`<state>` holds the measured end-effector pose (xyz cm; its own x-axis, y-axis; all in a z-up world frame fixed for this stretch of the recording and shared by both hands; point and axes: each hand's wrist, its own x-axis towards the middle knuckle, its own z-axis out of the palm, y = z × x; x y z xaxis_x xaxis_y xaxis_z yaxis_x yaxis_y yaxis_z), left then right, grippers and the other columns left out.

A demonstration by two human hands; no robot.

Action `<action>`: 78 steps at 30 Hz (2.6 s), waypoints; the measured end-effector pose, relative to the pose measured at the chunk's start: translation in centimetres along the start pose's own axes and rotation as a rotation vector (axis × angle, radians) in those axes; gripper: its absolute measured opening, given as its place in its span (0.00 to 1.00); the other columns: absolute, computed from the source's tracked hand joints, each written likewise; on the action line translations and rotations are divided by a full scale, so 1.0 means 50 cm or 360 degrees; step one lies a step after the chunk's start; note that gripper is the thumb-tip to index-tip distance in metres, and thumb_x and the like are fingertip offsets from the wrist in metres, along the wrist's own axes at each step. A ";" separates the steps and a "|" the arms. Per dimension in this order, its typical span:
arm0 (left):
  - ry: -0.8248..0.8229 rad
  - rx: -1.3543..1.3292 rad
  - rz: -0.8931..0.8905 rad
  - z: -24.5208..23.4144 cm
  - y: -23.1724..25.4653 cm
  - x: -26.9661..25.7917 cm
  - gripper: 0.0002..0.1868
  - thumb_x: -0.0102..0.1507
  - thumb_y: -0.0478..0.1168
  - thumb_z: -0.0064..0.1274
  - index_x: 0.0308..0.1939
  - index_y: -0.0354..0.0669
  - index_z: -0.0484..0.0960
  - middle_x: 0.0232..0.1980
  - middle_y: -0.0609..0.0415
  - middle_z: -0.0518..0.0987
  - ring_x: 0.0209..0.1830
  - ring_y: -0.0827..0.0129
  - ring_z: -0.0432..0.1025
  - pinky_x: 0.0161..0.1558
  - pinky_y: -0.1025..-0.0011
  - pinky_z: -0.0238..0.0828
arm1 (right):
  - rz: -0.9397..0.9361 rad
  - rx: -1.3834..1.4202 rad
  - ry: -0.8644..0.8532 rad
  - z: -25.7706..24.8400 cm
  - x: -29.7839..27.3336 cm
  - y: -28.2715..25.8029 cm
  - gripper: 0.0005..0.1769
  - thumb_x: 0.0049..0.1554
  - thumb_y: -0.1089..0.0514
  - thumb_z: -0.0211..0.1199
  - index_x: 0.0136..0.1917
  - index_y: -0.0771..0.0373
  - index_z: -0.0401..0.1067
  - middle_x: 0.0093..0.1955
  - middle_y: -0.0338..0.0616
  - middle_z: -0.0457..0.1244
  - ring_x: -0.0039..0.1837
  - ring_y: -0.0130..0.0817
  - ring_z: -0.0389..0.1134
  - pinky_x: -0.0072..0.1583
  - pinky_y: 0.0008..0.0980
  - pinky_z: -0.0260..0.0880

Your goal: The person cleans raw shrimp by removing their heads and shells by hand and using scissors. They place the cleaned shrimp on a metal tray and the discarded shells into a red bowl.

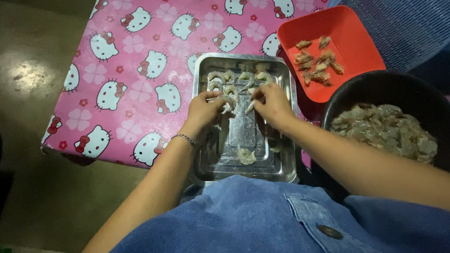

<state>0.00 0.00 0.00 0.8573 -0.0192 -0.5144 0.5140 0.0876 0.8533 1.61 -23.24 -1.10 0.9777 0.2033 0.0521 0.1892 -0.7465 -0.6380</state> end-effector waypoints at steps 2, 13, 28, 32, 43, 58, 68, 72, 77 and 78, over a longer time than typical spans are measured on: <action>0.0019 -0.0064 -0.0008 0.001 0.010 -0.008 0.18 0.59 0.38 0.60 0.51 0.38 0.77 0.34 0.51 0.81 0.26 0.63 0.81 0.25 0.70 0.77 | 0.0045 0.0033 -0.0024 0.007 -0.006 -0.019 0.08 0.53 0.63 0.64 0.48 0.63 0.78 0.52 0.50 0.65 0.51 0.42 0.72 0.56 0.35 0.73; -0.0181 -0.0035 0.0024 0.049 -0.025 0.054 0.19 0.60 0.41 0.62 0.52 0.36 0.82 0.41 0.50 0.86 0.34 0.68 0.82 0.33 0.70 0.83 | 0.0514 0.1164 -0.0207 -0.004 -0.035 -0.060 0.16 0.59 0.60 0.67 0.61 0.61 0.74 0.46 0.43 0.67 0.42 0.28 0.63 0.44 0.28 0.63; 0.0269 0.1580 0.0980 0.130 -0.006 -0.012 0.22 0.51 0.41 0.70 0.47 0.43 0.83 0.47 0.45 0.81 0.53 0.47 0.70 0.51 0.54 0.70 | 0.1238 0.0812 -0.0128 -0.025 -0.020 0.013 0.14 0.54 0.68 0.64 0.55 0.69 0.75 0.44 0.49 0.72 0.43 0.32 0.77 0.46 0.28 0.78; 0.0365 0.1727 0.1012 0.140 -0.015 -0.007 0.23 0.50 0.42 0.70 0.47 0.41 0.82 0.50 0.45 0.80 0.56 0.48 0.70 0.50 0.52 0.69 | 0.0987 0.0985 -0.0153 -0.030 -0.051 0.005 0.13 0.55 0.65 0.63 0.55 0.67 0.76 0.44 0.51 0.72 0.45 0.34 0.75 0.46 0.31 0.76; 0.0324 0.1534 0.1218 0.103 -0.027 -0.021 0.20 0.58 0.41 0.62 0.54 0.46 0.84 0.47 0.42 0.81 0.53 0.45 0.69 0.55 0.52 0.68 | 0.0231 -0.0913 -0.0609 -0.118 -0.143 -0.084 0.11 0.42 0.54 0.74 0.40 0.55 0.81 0.40 0.51 0.71 0.46 0.47 0.74 0.52 0.46 0.73; -0.0397 0.1976 0.1263 0.052 -0.066 -0.188 0.22 0.56 0.33 0.55 0.56 0.49 0.83 0.52 0.44 0.76 0.53 0.47 0.71 0.48 0.56 0.74 | 0.0104 -0.1245 -0.0970 -0.119 -0.119 -0.127 0.13 0.45 0.51 0.72 0.43 0.54 0.76 0.36 0.41 0.68 0.46 0.39 0.70 0.58 0.42 0.60; -0.0335 0.1876 0.0957 0.044 -0.066 -0.200 0.07 0.58 0.36 0.56 0.41 0.44 0.82 0.43 0.46 0.79 0.44 0.49 0.76 0.44 0.55 0.74 | 0.0395 0.0168 -0.0519 -0.056 -0.098 -0.054 0.13 0.49 0.56 0.69 0.48 0.60 0.79 0.40 0.45 0.72 0.41 0.30 0.74 0.47 0.34 0.73; -0.0356 0.1862 0.0770 0.040 -0.057 -0.195 0.10 0.59 0.44 0.59 0.40 0.45 0.85 0.40 0.45 0.81 0.41 0.49 0.78 0.43 0.55 0.75 | 0.0957 0.0987 -0.0449 -0.030 -0.068 -0.016 0.12 0.54 0.56 0.68 0.49 0.65 0.81 0.42 0.42 0.73 0.41 0.26 0.72 0.43 0.26 0.71; -0.0201 0.1793 0.0840 0.037 -0.049 -0.199 0.13 0.63 0.48 0.57 0.42 0.46 0.88 0.40 0.43 0.83 0.41 0.48 0.78 0.45 0.54 0.75 | 0.0827 0.0491 -0.0563 -0.037 -0.079 -0.011 0.12 0.54 0.58 0.71 0.49 0.67 0.78 0.39 0.47 0.72 0.39 0.30 0.73 0.42 0.29 0.71; -0.0183 0.1759 0.0700 0.039 -0.042 -0.200 0.14 0.63 0.50 0.56 0.43 0.47 0.88 0.40 0.43 0.83 0.41 0.48 0.79 0.45 0.55 0.76 | 0.0668 0.0462 -0.0586 -0.035 -0.081 -0.014 0.11 0.52 0.61 0.70 0.48 0.68 0.78 0.39 0.46 0.72 0.40 0.29 0.73 0.43 0.29 0.72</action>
<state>-9.59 -1.92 3.50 0.9346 -0.2961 -0.1972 -0.1261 -0.7940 0.5947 -2.35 -24.66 0.47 0.8582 0.1738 -0.4829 -0.2867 -0.6180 -0.7320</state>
